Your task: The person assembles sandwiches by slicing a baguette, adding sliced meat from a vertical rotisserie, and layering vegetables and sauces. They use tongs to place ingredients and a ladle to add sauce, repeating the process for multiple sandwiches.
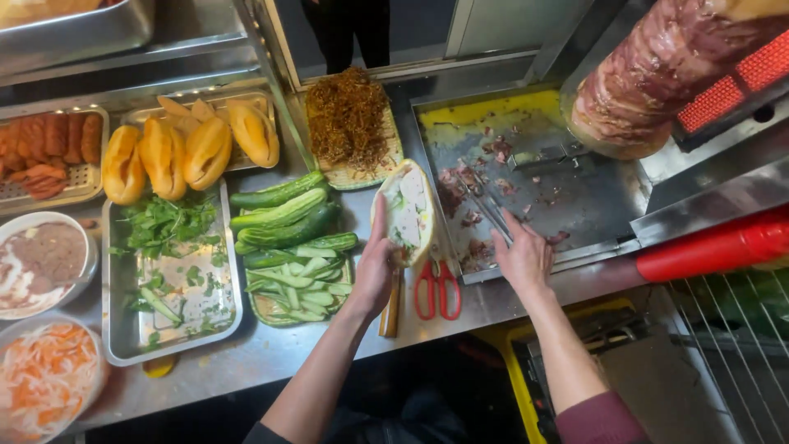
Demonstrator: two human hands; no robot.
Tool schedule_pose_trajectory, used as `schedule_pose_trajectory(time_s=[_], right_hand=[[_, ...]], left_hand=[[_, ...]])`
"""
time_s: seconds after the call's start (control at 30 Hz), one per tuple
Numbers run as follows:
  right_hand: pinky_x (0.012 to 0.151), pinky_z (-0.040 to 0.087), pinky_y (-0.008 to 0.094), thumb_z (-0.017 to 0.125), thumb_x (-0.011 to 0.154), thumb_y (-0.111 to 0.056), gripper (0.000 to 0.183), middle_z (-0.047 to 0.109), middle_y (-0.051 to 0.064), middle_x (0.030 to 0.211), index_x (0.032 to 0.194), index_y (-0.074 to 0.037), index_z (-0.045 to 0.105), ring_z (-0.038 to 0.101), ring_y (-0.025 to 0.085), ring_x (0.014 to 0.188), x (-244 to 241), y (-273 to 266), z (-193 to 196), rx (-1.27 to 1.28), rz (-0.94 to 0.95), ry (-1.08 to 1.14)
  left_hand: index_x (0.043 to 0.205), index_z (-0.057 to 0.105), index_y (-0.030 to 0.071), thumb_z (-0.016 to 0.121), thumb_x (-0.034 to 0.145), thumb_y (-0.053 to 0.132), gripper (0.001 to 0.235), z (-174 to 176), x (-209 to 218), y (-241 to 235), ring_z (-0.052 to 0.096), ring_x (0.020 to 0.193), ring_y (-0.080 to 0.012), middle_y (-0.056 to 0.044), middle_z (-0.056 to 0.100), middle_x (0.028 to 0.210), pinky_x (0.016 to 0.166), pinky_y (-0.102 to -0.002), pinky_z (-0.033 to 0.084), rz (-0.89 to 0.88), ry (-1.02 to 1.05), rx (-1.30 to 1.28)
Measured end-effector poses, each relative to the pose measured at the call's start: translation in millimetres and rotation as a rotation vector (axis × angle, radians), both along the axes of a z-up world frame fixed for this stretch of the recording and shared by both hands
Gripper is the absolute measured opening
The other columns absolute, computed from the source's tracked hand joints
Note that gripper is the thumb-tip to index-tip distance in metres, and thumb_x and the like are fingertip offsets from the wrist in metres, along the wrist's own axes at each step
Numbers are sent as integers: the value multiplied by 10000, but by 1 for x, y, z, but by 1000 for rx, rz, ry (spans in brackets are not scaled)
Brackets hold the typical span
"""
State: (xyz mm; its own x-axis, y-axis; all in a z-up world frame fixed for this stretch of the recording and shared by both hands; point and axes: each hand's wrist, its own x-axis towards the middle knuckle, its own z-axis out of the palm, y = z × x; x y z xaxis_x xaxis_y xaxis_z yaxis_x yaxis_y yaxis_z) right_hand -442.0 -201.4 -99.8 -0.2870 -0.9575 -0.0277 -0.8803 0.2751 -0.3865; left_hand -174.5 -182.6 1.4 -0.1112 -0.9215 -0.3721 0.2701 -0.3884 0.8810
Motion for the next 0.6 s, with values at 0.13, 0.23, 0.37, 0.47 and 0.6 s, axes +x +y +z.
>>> schedule_pose_trajectory(time_s=[0.13, 0.23, 0.37, 0.47, 0.6], right_hand=[[924, 565, 545, 636, 960, -411, 401, 763, 117, 1159, 1355, -359, 681, 704, 393, 1074, -19, 14, 18, 32, 18, -12], [905, 538, 545, 658, 945, -387, 418, 752, 119, 1173, 1363, -388, 674, 671, 392, 1129, -4, 39, 89, 59, -77, -250], [923, 542, 508, 691, 929, -372, 453, 755, 146, 1171, 1380, -326, 688, 700, 401, 1082, 32, 61, 135, 86, -64, -354], [939, 547, 527, 703, 910, -365, 505, 748, 180, 1164, 1408, -299, 659, 693, 413, 1096, 39, 73, 152, 108, -53, -306], [315, 346, 275, 673, 892, -424, 575, 825, 92, 769, 1456, -353, 586, 283, 112, 335, 44, 95, 160, 231, -49, -210]], left_hand=[[1649, 105, 368, 409, 780, 60, 970, -53, -46, -17, 468, 1001, -175, -150, 155, 1686, 699, -240, 375, 101, 43, -20], [1660, 105, 299, 398, 795, 18, 956, -29, -66, -16, 358, 1414, -364, -188, 27, 1717, 863, -305, 484, 106, 47, -66], [1659, -2, 269, 384, 819, 7, 961, 11, -79, -5, 76, 1554, -431, -181, -21, 1717, 1171, -533, 302, 15, 9, -105], [1657, -36, 272, 353, 826, -10, 960, -10, -80, -8, 98, 1530, -447, -233, -60, 1701, 1148, -502, 321, 41, 69, -125], [1614, -51, 311, 300, 865, 125, 847, -14, -55, -15, 291, 1503, -325, -108, 45, 1725, 1138, -434, 367, 59, 80, -131]])
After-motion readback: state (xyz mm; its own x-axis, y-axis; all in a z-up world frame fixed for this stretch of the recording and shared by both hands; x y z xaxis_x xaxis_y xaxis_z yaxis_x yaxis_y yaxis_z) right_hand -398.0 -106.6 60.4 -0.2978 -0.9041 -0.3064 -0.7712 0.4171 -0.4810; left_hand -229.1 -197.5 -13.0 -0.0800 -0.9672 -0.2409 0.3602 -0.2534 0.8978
